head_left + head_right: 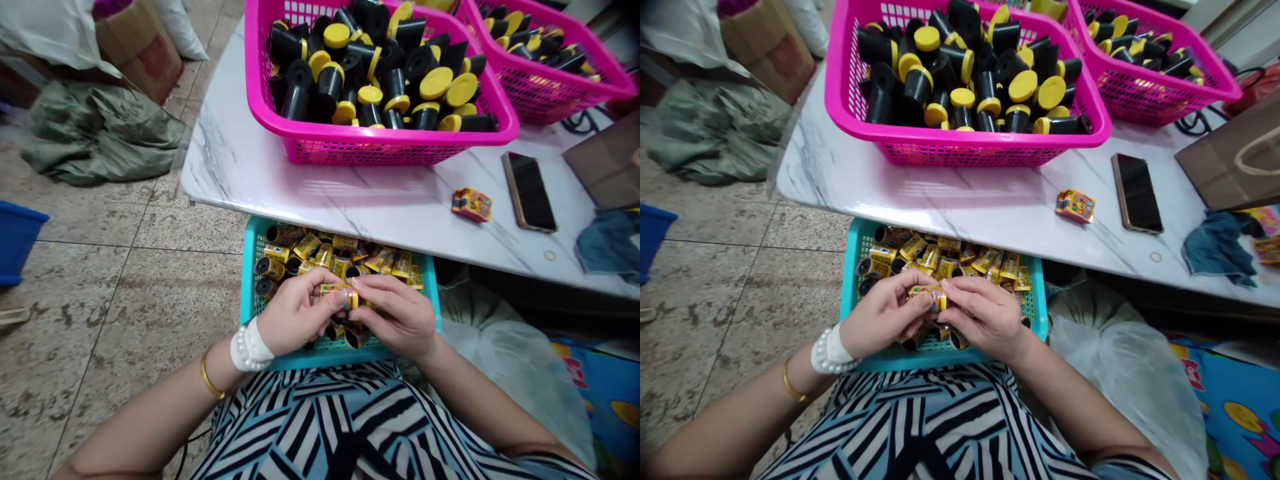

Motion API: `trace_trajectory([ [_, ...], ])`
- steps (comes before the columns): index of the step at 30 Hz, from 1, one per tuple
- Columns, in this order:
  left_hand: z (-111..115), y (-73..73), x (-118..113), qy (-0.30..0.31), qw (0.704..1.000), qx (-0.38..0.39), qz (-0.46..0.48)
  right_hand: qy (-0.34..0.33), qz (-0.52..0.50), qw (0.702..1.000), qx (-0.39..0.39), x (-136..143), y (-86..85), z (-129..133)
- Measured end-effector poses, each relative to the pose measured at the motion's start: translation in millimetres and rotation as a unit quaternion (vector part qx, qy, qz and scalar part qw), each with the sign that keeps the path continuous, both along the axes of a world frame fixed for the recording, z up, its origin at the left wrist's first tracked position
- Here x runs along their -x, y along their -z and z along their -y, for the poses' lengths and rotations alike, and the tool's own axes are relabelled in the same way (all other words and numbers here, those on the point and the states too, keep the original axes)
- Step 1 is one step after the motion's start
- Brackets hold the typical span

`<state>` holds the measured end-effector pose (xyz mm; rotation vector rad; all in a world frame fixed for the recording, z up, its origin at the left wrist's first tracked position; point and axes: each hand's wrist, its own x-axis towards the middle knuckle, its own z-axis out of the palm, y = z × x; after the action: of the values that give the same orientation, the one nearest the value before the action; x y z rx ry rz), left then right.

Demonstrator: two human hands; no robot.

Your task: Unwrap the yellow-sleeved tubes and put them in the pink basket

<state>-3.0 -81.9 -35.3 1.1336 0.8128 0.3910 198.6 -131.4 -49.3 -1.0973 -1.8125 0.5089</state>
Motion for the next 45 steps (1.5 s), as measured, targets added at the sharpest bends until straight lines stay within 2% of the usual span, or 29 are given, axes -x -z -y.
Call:
trace_trajectory([
  [2, -6, 4.4, -1, 0.042, 0.990, 0.120, 0.055, -0.052, -0.030, 0.997, 0.051, -2, -1.6, -5],
  [4, -10, 6.5, -2, 0.054, 0.978, 0.184, 0.087, -0.080, -0.071, 0.987, 0.120, -3, -3.7, -9],
  [6, -12, 5.8, -4, 0.041, 0.972, 0.205, 0.107, -0.070, -0.120, 0.977, 0.161, -2, -5.5, -11],
  [9, -13, 3.7, -5, 0.030, 0.961, 0.226, 0.159, -0.036, -0.195, 0.965, 0.170, 0, -6.6, -11],
  [12, -8, 6.0, -4, 0.014, 0.955, 0.233, 0.182, -0.041, -0.204, 0.961, 0.182, 2, -6.7, -9],
  [16, 9, 11.5, -2, 0.009, 0.962, 0.228, 0.148, -0.099, -0.154, 0.975, 0.122, 12, -7.5, 4],
  [20, 21, 10.4, 5, 0.027, 0.965, 0.232, 0.121, -0.092, -0.101, 0.991, 0.009, 27, -9.2, 18],
  [23, 9, 7.2, 11, 0.046, 0.985, 0.162, 0.047, -0.107, 0.004, 0.993, -0.053, 19, -14.1, 11],
  [25, -6, 5.5, 15, 0.015, 0.998, 0.044, -0.041, -0.087, 0.072, 0.991, -0.069, -4, -22.1, -3],
  [26, -13, 5.0, 17, -0.016, 0.994, -0.046, -0.094, -0.035, 0.101, 0.991, -0.079, -21, -27.2, -12],
  [28, -24, 5.7, 20, -0.079, 0.949, -0.241, -0.186, 0.142, 0.163, 0.971, -0.100, -62, -36.3, -29],
  [30, -27, 8.5, 23, -0.100, 0.895, -0.369, -0.229, 0.338, 0.240, 0.904, -0.102, -105, -40.2, -44],
  [31, -27, 10.5, 24, -0.094, 0.882, -0.398, -0.233, 0.385, 0.293, 0.871, -0.086, -124, -39.4, -50],
  [32, -25, 12.7, 25, -0.082, 0.877, -0.413, -0.230, 0.395, 0.340, 0.851, -0.067, -139, -37.1, -54],
  [34, -20, 17.2, 24, -0.051, 0.875, -0.428, -0.221, 0.378, 0.406, 0.831, -0.045, -158, -30.1, -59],
  [37, -16, 19.9, 19, -0.031, 0.865, -0.453, -0.216, 0.361, 0.458, 0.810, -0.056, -159, -22.1, -58],
  [39, -16, 16.9, 15, -0.037, 0.862, -0.464, -0.201, 0.353, 0.487, 0.796, -0.063, -154, -22.5, -56],
  [43, -15, 3.8, 9, -0.051, 0.871, -0.462, -0.159, 0.289, 0.536, 0.791, -0.057, -154, -29.9, -56],
  [45, -12, -0.7, 7, -0.050, 0.883, -0.446, -0.137, 0.283, 0.532, 0.794, -0.082, -158, -32.8, -57],
])
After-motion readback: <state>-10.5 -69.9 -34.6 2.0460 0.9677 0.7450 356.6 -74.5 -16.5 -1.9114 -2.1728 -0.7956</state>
